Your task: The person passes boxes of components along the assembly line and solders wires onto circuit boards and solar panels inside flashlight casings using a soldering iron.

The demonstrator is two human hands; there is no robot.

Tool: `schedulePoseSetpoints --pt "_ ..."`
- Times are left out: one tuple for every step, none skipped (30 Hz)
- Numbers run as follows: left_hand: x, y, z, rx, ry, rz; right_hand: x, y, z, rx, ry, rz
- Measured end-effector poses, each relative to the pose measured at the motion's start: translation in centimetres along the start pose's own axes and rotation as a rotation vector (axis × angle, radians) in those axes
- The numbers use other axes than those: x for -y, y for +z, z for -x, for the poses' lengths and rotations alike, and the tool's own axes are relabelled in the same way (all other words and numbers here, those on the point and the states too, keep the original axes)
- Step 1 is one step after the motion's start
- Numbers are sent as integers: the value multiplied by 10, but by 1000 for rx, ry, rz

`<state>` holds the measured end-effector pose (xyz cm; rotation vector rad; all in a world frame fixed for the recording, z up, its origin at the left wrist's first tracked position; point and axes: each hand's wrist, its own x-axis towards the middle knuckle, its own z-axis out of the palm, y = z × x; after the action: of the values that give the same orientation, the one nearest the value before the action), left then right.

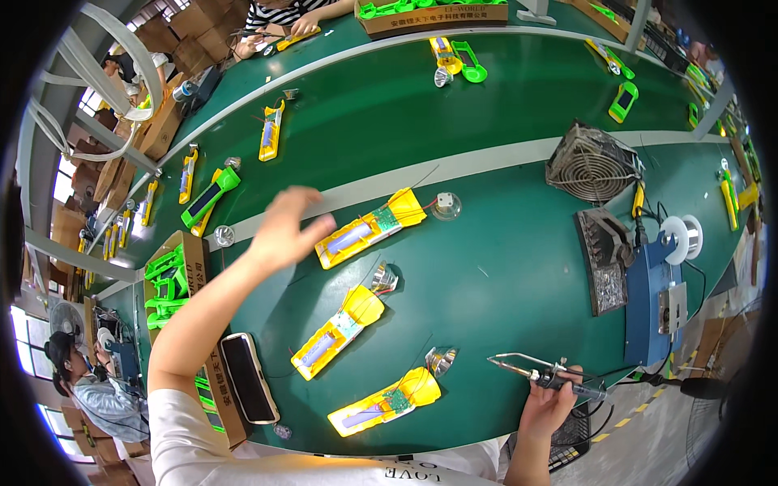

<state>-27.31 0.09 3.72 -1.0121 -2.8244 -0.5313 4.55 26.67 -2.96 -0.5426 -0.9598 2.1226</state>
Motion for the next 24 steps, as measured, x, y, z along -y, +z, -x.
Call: schedulePoseSetpoints --pt "10 -5 -14 -123 -83 -81 -1 2 0 -3 -2 -3" --pt "31 -2 -27 -313 -85 -214 -1 3 0 -8 -5 -4" --pt "53 -2 -41 -334 -191 -369 -1 6 0 -8 -10 -7" --pt "75 -1 -51 -369 -361 -557 -1 8 0 5 -7 -11" --pt "91 -1 -60 -353 -520 -655 1 11 1 -31 -3 -39" --pt "106 2 -70 -299 -645 -668 1 12 1 -72 -6 -66" --pt "114 2 -79 -233 -731 -600 3 11 2 -33 5 -48" --pt "121 2 -88 -167 -815 -531 2 15 0 -32 -3 -49" --pt "126 4 -94 -170 -811 -530 1 22 2 -197 -5 -70" --pt "131 5 -99 -139 -851 -519 1 27 2 -361 -8 -86" --pt "136 6 -103 -108 -893 -510 3 -6 4 51 36 -86" --pt "141 9 -105 -105 -890 -511 4 -5 4 47 36 -85" --pt "145 10 -105 -100 -879 -504 4 -1 4 41 44 -78" --pt "150 10 -102 -97 -869 -497 5 0 4 38 54 -71" --pt "146 10 -99 -88 -870 -495 3 -3 2 75 52 -89" --pt "144 6 -93 -98 -819 -479 2 -4 0 135 26 -73" --pt "141 2 -86 -110 -771 -465 2 -2 1 63 19 -60" --pt "134 -5 -75 -102 -781 -472 2 6 1 -8 19 -51" --pt "125 -12 -63 -171 -660 -432 4 9 2 -28 40 -120" --pt "114 -22 -49 -239 -541 -392 4 22 3 -153 8 -61" --pt "98 -33 -37 -229 -524 -337 6 15 3 -44 25 -81" --pt "83 -43 -27 -229 -530 -340 5 6 0 66 35 -111" --pt "70 -53 -13 -147 -551 -217 5 3 -1 69 39 -111" --pt "56 -61 3 -64 -573 -98 5 2 -1 65 37 -141"
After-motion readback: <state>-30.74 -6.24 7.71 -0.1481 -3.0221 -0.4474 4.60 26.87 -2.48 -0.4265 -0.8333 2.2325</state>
